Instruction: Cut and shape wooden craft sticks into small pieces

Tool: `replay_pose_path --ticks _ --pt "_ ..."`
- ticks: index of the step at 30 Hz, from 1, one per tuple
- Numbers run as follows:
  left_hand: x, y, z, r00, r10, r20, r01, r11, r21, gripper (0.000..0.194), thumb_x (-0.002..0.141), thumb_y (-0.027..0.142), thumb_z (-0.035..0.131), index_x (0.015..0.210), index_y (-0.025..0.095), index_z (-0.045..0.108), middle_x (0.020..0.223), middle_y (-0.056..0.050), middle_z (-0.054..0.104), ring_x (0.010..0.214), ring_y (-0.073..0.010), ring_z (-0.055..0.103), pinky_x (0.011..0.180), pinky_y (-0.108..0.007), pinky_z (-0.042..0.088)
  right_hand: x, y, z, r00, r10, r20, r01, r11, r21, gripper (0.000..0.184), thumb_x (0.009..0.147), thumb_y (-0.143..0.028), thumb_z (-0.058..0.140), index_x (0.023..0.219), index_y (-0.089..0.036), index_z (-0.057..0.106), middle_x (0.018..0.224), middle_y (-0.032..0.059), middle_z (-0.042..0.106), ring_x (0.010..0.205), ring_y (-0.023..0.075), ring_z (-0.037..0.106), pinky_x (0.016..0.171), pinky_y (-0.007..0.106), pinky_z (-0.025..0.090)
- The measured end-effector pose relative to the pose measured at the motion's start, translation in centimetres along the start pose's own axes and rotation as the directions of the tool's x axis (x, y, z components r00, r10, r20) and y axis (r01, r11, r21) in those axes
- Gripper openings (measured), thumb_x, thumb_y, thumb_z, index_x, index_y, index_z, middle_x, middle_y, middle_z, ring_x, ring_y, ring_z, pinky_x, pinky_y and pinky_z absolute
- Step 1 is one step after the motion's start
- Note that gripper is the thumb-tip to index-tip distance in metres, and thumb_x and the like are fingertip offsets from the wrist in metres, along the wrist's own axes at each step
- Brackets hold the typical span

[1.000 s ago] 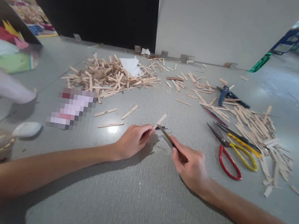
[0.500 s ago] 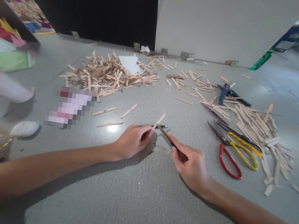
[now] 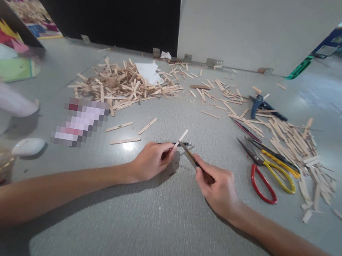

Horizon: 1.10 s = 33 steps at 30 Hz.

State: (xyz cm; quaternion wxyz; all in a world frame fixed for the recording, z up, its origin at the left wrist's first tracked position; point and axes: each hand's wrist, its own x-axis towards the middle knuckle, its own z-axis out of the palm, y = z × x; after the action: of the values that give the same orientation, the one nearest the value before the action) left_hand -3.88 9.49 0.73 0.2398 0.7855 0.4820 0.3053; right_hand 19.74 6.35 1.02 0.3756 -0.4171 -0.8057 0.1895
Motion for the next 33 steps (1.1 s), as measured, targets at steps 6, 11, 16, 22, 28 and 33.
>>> replay_pose_path --ticks 6,11,16,22,28,33 --pt "-0.1 -0.1 0.0 1.0 0.02 0.0 -0.02 1.0 0.021 0.038 0.108 0.036 0.042 0.077 0.02 0.056 0.056 0.009 0.034 0.05 -0.0104 0.028 0.052 -0.024 0.028 0.1 -0.1 -0.1 1.0 0.025 0.008 -0.025 1.0 0.013 0.046 0.104 -0.022 0.051 0.13 0.003 0.079 0.059 -0.0025 0.055 0.048 0.0103 0.039 0.048 0.022 0.04" --pt "0.0 0.0 0.0 0.999 0.037 0.0 -0.037 0.998 0.049 0.036 0.108 0.034 0.043 0.077 0.021 0.054 0.056 0.009 0.035 0.05 -0.0103 0.029 0.052 -0.023 0.029 0.1 -0.1 -0.2 1.0 0.028 0.009 -0.028 0.999 0.03 0.046 0.103 -0.021 0.051 0.128 0.005 0.079 0.059 -0.0022 0.054 0.047 0.0102 0.037 0.046 0.022 0.038" --pt "-0.3 -0.3 0.2 0.997 0.072 -0.017 -0.07 0.993 0.093 0.033 0.107 0.03 0.041 0.077 0.023 0.05 0.055 0.008 0.038 0.047 -0.011 0.032 0.05 -0.024 0.03 0.2 -0.1 -0.1 1.0 0.018 0.024 -0.019 0.999 0.039 0.045 0.103 -0.02 0.051 0.128 0.004 0.08 0.058 -0.0031 0.051 0.046 0.0102 0.036 0.045 0.023 0.036" --pt "-0.5 -0.9 0.5 0.992 0.128 -0.017 -0.124 0.982 0.141 0.032 0.109 0.03 0.038 0.083 0.023 0.054 0.056 0.007 0.045 0.044 -0.0126 0.039 0.051 -0.026 0.033 0.0 0.0 -0.1 0.999 0.009 0.034 -0.01 1.0 0.028 0.046 0.103 -0.02 0.05 0.127 0.005 0.08 0.059 -0.0006 0.056 0.046 0.0106 0.042 0.047 0.023 0.04" --pt "-0.6 -1.0 0.4 0.986 0.168 0.004 -0.166 0.97 0.178 0.035 0.112 0.028 0.033 0.088 0.021 0.059 0.06 0.003 0.055 0.048 -0.0142 0.051 0.052 -0.027 0.037 -0.3 0.0 -0.1 0.997 0.057 0.045 -0.058 0.998 0.028 0.046 0.103 -0.023 0.051 0.129 -0.003 0.082 0.058 0.0001 0.059 0.05 0.0126 0.051 0.052 0.023 0.046" --pt "-0.6 -1.1 0.3 0.983 0.182 0.027 -0.184 0.962 0.202 0.037 0.113 0.027 0.033 0.093 0.02 0.063 0.063 0.001 0.061 0.052 -0.0155 0.058 0.055 -0.027 0.042 -0.1 0.0 -0.2 0.991 0.109 0.073 -0.112 0.993 0.04 0.05 0.101 -0.028 0.049 0.129 -0.002 0.081 0.059 0.0003 0.058 0.049 0.0124 0.046 0.048 0.024 0.042"
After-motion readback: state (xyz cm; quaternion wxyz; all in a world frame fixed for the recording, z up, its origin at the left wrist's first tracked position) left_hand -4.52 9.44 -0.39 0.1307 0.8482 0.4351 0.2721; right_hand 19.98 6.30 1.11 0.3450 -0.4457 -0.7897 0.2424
